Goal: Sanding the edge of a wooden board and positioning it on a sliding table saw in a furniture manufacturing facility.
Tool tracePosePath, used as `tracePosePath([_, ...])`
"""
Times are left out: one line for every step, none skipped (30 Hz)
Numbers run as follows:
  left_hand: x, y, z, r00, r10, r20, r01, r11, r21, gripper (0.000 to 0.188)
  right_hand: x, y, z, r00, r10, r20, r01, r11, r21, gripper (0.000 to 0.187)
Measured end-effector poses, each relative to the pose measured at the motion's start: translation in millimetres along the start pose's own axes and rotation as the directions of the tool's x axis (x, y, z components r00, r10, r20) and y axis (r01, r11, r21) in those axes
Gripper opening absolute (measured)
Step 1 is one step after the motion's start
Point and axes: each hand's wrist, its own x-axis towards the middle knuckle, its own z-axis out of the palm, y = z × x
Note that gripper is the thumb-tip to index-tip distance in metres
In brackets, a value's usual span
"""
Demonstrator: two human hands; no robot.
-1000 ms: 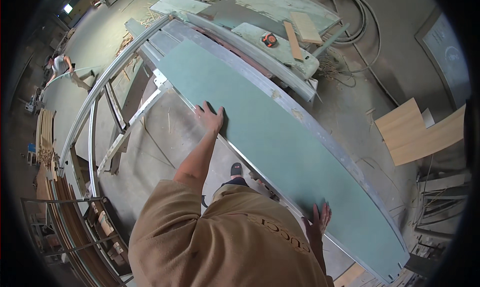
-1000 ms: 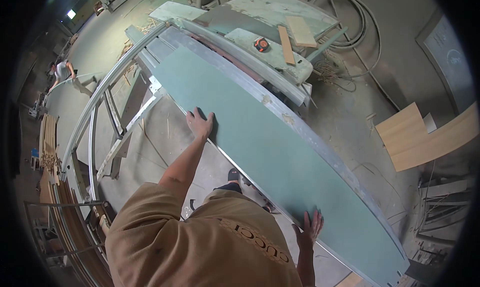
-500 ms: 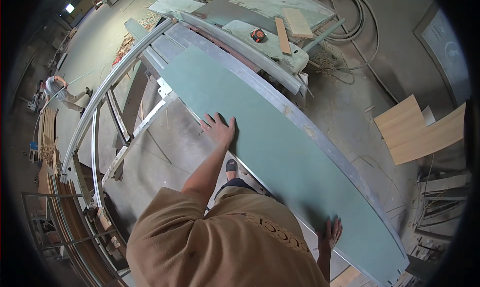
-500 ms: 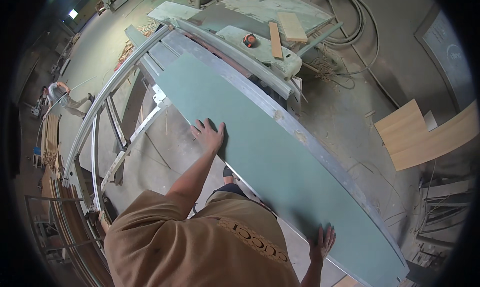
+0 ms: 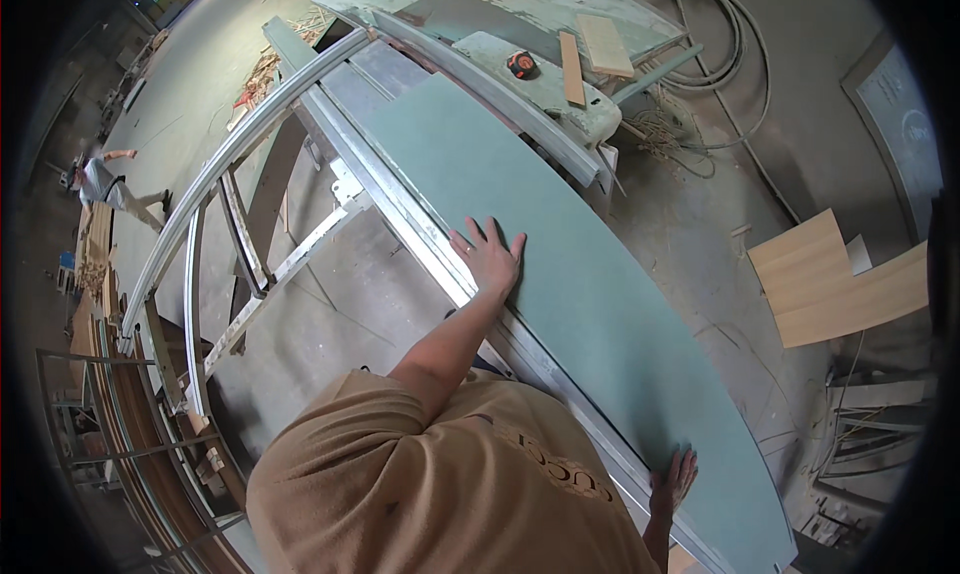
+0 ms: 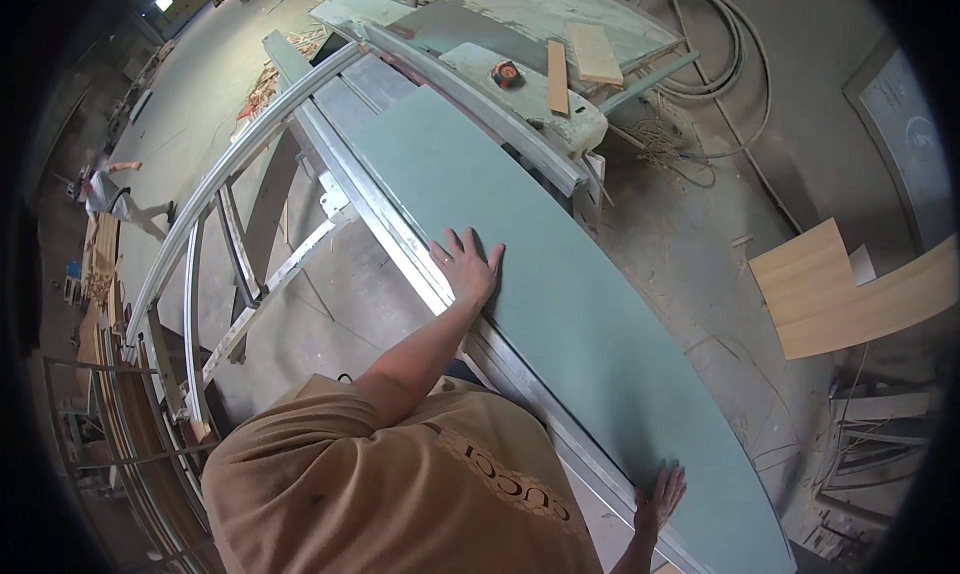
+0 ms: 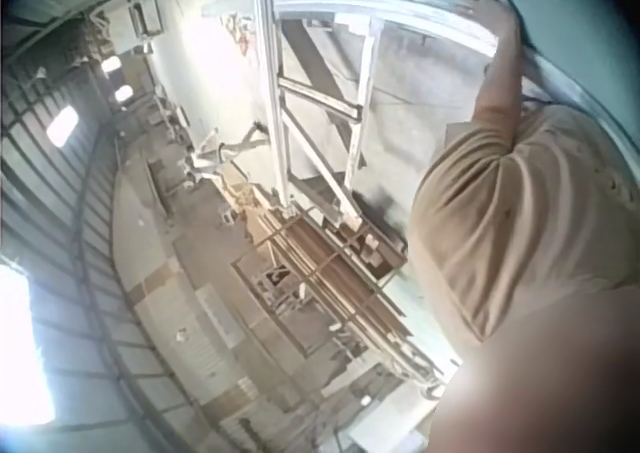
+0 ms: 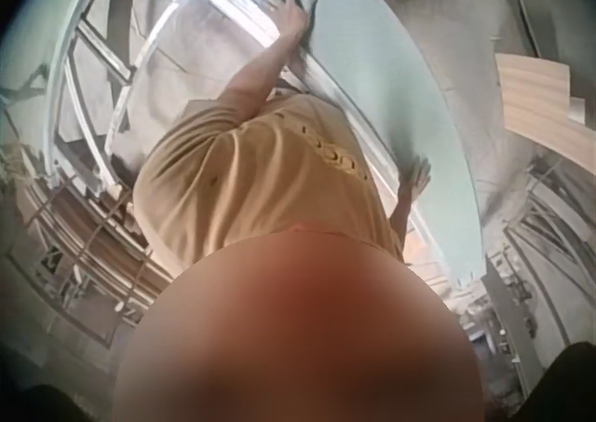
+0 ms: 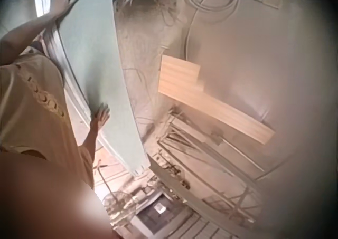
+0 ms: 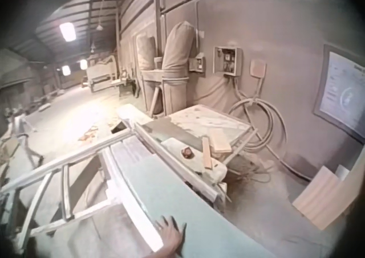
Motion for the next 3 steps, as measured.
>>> tracePosePath([-1.1,4.6,2.6,1.000,-0.001,-0.006,0.001,1.000,-0.007,0.085,1.0,5.2,-1.6,0.999,0.026,0.032,-0.026,1.000,-0.007,0.092])
tracePosePath([-0.9,8.3,4.9,1.000,-0.002,-0.012,0.002,1.000,-0.014,0.085,4.3,10.9,-2.7,1.000,-0.008,0.022,0.009,1.000,-0.017,0.094])
tracePosePath([-2.9,11.3,6.8,1.000,0.007,-0.003,-0.007,1.000,-0.014,0.085,8.2,15.4,0.0,0.999,-0.038,0.013,0.039,0.999,-0.025,0.096])
